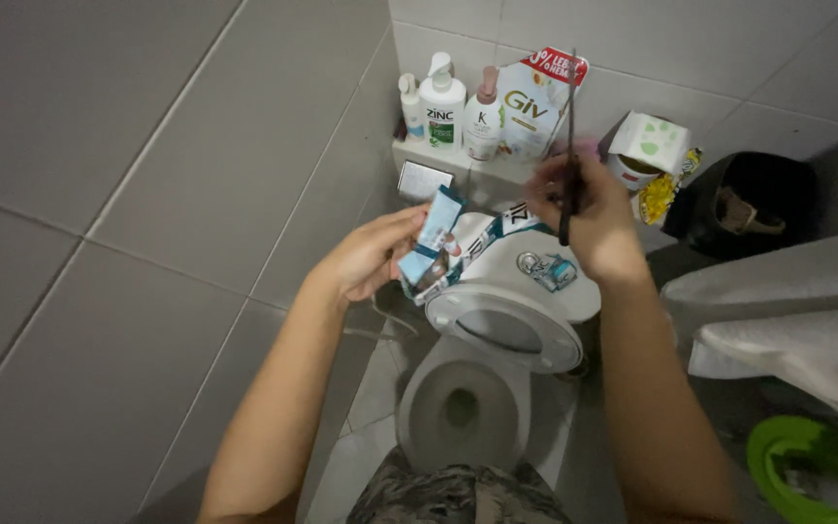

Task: Using a pair of scissors to cut apart and open several plastic shampoo sachets in a bathroom.

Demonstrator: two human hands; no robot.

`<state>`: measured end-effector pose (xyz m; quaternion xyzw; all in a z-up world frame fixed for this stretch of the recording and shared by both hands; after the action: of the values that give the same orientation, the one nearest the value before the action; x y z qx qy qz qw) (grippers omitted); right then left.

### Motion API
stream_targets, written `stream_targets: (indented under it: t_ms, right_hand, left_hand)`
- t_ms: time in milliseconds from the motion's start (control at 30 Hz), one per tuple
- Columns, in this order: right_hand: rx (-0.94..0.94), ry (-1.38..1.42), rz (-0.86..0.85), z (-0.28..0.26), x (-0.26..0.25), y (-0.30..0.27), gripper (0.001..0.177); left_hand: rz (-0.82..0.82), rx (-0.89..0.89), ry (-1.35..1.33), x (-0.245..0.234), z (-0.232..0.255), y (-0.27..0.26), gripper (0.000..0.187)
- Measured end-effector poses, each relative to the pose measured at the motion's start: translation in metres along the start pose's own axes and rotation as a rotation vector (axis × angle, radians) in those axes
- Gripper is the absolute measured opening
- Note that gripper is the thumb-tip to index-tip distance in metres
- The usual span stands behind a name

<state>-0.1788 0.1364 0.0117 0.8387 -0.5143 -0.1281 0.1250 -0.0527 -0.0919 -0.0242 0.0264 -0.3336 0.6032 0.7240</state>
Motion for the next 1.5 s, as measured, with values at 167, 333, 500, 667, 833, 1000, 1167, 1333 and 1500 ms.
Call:
stream_targets:
  t_ms: [167, 333, 500, 667, 833, 1000, 1167, 1333, 1500]
  right_hand:
    - [-0.007, 0.103, 0.012, -0.004, -0.005, -0.001, 0.044]
    - [0.041, 0.291, 0.097, 0.01, -0.008, -0.005, 0.043]
    - [0.091, 0.227, 0.019, 0.011, 0.009, -0.008, 0.04]
    - [0.037, 0.181, -0.087, 0.009, 0.026, -0.009, 0.039]
    - [0.007, 0.079, -0.07, 0.014, 0.016, -0.009, 0.039]
    - [0.133, 0.203, -0.008, 0.041, 0.007, -0.02, 0.04]
    - [0.148, 0.231, 0.025, 0.044, 0.005, -0.027, 0.04]
    - [0.186, 0.272, 0.077, 0.036, 0.004, -0.031, 0.041]
    - [0.267, 0.258, 0.023, 0.045, -0.005, -0.046, 0.05]
  left_hand:
    - [-0.03, 0.031, 0.057, 0.017, 0.0, 0.001, 0.054]
    - [0.089, 0.093, -0.097, 0.011, -0.026, 0.017, 0.052]
    - [0.016, -0.077, -0.043, 0.042, -0.035, 0.013, 0.064]
    - [-0.052, -0.082, 0.178, 0.036, -0.044, 0.017, 0.073]
    - [-0.056, -0.069, 0.104, 0.027, -0.036, 0.014, 0.06]
    - [-0.008, -0.089, 0.117, 0.02, -0.038, 0.014, 0.057]
    - [-0.019, -0.109, 0.08, 0.022, -0.035, 0.015, 0.058]
    - [-0.12, -0.144, 0.07, 0.037, -0.03, 0.01, 0.06]
    - [-0.137, -0.166, 0.073, 0.031, -0.028, 0.013, 0.061]
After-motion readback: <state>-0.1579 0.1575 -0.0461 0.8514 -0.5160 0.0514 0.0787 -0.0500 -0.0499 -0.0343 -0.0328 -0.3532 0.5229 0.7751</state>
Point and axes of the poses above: each hand's wrist, its own y-axis towards the middle knuckle, its own x-axis out of the palm, z = x × y, the point moved 7 cm from there along y, towards the middle knuckle, and after that the axes turned 7 degrees about -x, right-handed, at the moved point
